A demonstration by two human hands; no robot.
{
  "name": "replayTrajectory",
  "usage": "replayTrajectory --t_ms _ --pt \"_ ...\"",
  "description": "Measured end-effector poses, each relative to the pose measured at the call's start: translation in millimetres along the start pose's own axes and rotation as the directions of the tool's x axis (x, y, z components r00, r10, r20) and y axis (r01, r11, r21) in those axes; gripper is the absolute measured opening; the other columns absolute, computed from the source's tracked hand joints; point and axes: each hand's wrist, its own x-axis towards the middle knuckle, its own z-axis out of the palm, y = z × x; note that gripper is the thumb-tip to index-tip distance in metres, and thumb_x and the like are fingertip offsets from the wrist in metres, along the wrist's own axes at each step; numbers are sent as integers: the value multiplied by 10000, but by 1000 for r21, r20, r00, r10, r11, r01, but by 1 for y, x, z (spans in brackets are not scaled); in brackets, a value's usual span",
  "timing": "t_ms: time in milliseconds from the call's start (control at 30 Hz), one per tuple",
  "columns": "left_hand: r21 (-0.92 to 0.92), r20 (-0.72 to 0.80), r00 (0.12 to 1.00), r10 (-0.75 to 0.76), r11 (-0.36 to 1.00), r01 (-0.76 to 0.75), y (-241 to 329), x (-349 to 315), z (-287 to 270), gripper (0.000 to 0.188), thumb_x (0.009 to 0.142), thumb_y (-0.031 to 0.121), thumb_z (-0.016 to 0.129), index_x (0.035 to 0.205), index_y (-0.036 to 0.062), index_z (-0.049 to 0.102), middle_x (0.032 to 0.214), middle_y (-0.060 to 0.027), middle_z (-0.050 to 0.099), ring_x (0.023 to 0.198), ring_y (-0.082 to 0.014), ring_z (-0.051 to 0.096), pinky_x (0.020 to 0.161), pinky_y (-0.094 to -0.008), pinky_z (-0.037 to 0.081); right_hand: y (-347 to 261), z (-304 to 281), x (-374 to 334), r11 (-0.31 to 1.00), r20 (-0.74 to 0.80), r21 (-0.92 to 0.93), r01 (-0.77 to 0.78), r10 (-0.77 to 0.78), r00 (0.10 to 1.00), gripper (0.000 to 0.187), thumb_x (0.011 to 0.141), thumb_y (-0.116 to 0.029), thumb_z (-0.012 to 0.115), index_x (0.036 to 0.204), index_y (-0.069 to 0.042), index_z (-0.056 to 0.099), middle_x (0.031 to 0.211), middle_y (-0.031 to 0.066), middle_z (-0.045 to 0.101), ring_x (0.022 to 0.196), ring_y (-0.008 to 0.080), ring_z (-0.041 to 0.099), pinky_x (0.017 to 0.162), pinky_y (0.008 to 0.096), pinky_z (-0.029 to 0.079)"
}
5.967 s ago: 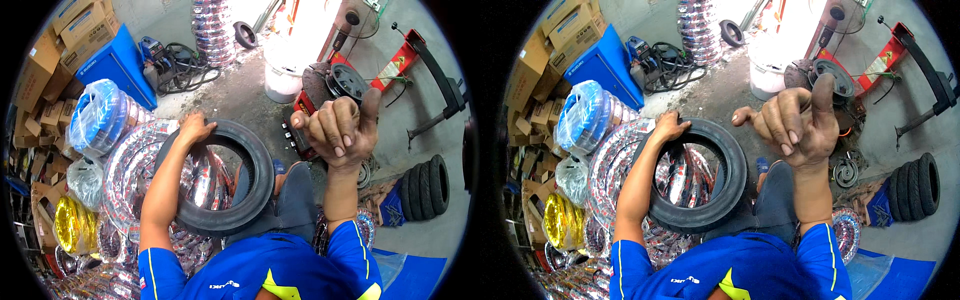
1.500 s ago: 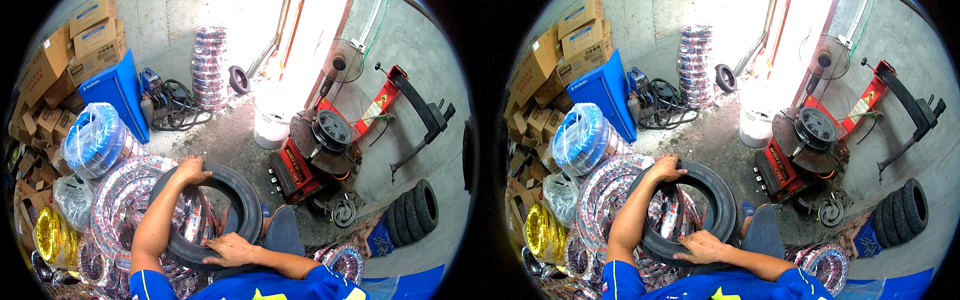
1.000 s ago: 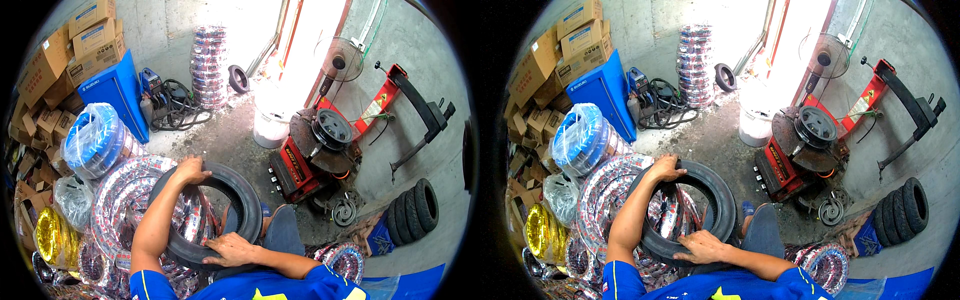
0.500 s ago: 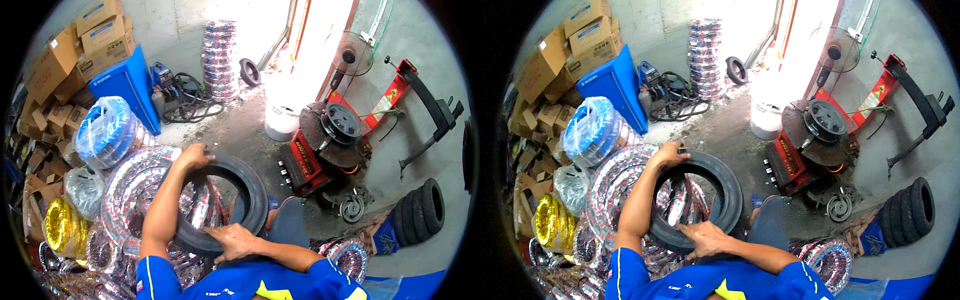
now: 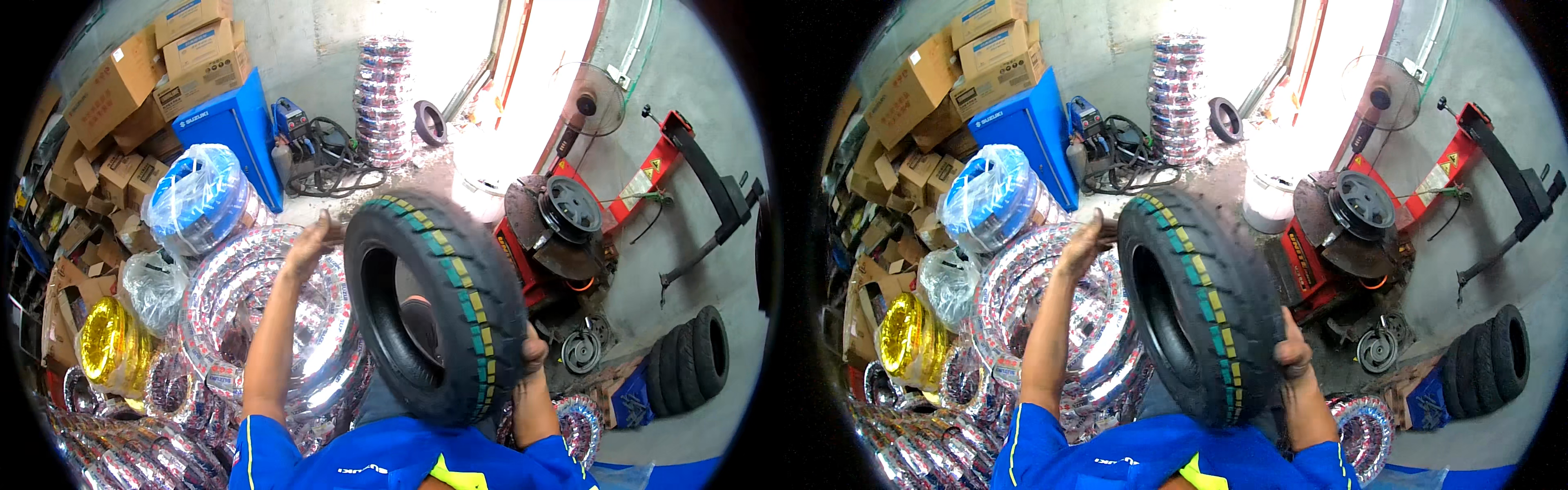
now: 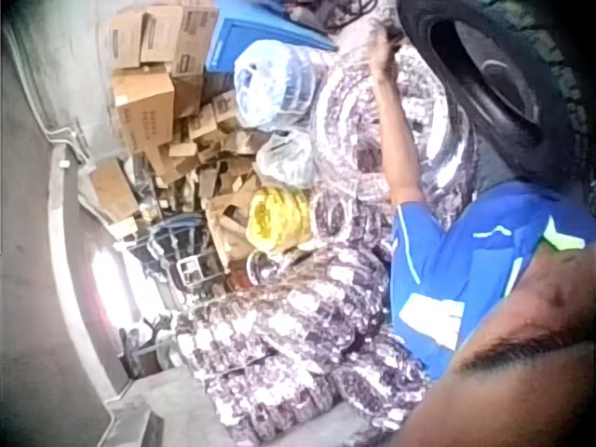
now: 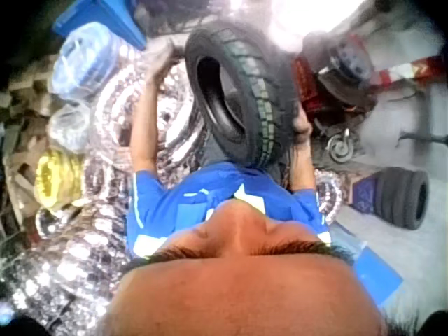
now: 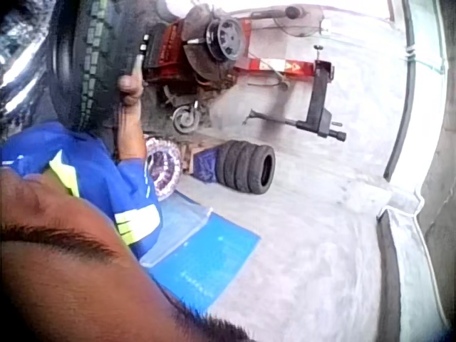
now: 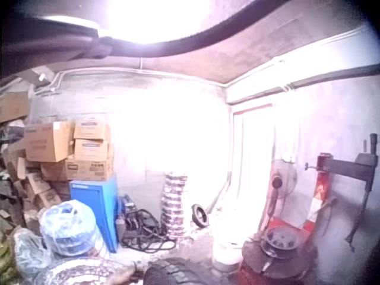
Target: The person removes the silver and red protective plastic wrapping from a motorcycle tire by hand, peeling and pulling the strips away until the tire is completely uncovered.
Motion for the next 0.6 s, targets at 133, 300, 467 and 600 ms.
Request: replayTrajectory --t_ms 133,300,467,600 --pt "-539 255 959 122 842 36 -26 7 70 579 1110 451 401 1443 3 555 1376 -191 652 1211 -373 653 1082 -485 527 -18 14 -22 954 -98 -84 288 -296 950 1052 712 -428 866 1524 60 408 1358 218 623 1162 297 651 1013 424 522" --pt "-795 517 781 352 536 284 -8 1 134 580 1097 407 394 1456 -28 531 1366 -235 649 1196 -392 664 1071 -502 536 -50 -9 -42 919 -150 -53 390 -393 907 1022 753 -427 840 1534 59 394 1344 211 625 1137 297 646 989 430 522" --pt "-724 359 927 110 659 202 -22 5 136 532 1107 401 412 1414 5 592 1360 -168 671 1178 -294 684 1049 -439 557 -70 -64 -18 927 -146 75 369 -355 923 991 795 -426 814 1544 58 380 1330 204 627 1113 296 641 965 435 522" --pt "-595 250 968 39 795 122 -10 4 153 657 1101 533 404 1481 13 531 1415 -151 637 1231 -262 656 1079 -393 535 -69 -127 6 930 -137 204 307 -284 949 967 828 -425 792 1551 56 369 1318 198 629 1093 296 636 946 439 521"
